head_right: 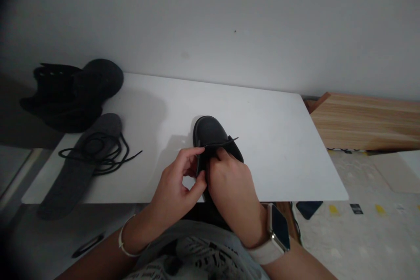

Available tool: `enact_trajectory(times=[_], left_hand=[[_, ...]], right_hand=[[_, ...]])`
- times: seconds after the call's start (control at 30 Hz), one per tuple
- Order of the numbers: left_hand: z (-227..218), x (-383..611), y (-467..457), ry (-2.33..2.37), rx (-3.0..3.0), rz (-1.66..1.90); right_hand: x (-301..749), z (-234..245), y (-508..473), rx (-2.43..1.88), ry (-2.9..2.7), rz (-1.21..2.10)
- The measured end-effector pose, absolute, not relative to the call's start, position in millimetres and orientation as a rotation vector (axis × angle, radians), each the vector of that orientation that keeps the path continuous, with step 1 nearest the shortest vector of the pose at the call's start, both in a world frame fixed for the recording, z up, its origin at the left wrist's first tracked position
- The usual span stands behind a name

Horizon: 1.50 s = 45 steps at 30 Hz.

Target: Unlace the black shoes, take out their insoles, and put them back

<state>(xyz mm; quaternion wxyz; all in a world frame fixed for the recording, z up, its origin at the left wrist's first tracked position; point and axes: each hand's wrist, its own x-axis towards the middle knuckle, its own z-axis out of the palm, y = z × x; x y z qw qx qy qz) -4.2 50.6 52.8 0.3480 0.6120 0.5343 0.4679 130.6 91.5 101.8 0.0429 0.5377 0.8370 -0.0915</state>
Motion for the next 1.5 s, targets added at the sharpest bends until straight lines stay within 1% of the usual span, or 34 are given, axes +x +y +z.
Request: enact_trajectory(times=[0.2, 0.27, 0.43, 0.5, 0.57, 0.63, 0.73, 0.93, 1.1, 1.17, 1.27, 1.5], left_hand=[[52.7, -5.7, 51.0, 1.375, 1.566, 1.213], [52.5, -5.9, 50.9, 1.372, 1.564, 1.206], [51.1, -5.1, 49.9, 1.385, 1.551, 1.197], [50.5, -4.5, 49.9, 1.384, 1.546, 1.196], [50.3, -4.1, 50.3, 1.386, 1.549, 1.194], [50.8, -3.8, 50.5, 1.396, 1.555, 1.189], [51.8, -3.6, 50.3, 1.42, 1.561, 1.172], [53.0, -2.9, 50.0, 1.426, 1.579, 1.16], [52.5, -2.4, 50.2, 1.418, 1.578, 1.165], [51.8, -2.0, 50.0, 1.414, 1.582, 1.172], [51.3, -1.6, 49.7, 1.412, 1.589, 1.173], [53.1, -4.2, 50.4, 1.429, 1.606, 1.158]], right_hand=[[150.8, 111.9, 87.5, 1.486, 2.668, -0.616], [161.2, 115.2, 83.8, 1.377, 2.779, -0.602], [184.3, 132.1, 73.6, 1.182, 3.012, -0.35], [189.1, 142.8, 69.0, 1.115, 3.057, -0.344], [190.7, 151.8, 64.1, 1.042, 3.073, -0.429], [190.6, 155.4, 59.8, 1.029, 3.049, -0.546], [190.8, 148.7, 56.3, 1.063, 2.936, -0.676], [189.8, 131.3, 55.4, 1.011, 2.871, -0.649], [185.7, 133.0, 60.5, 1.144, 2.815, -0.774], [184.4, 130.2, 66.8, 1.234, 2.78, -0.727], [178.5, 124.0, 79.2, 1.254, 2.753, -0.486], [153.0, 111.0, 106.7, 0.875, 2.723, -0.011]])
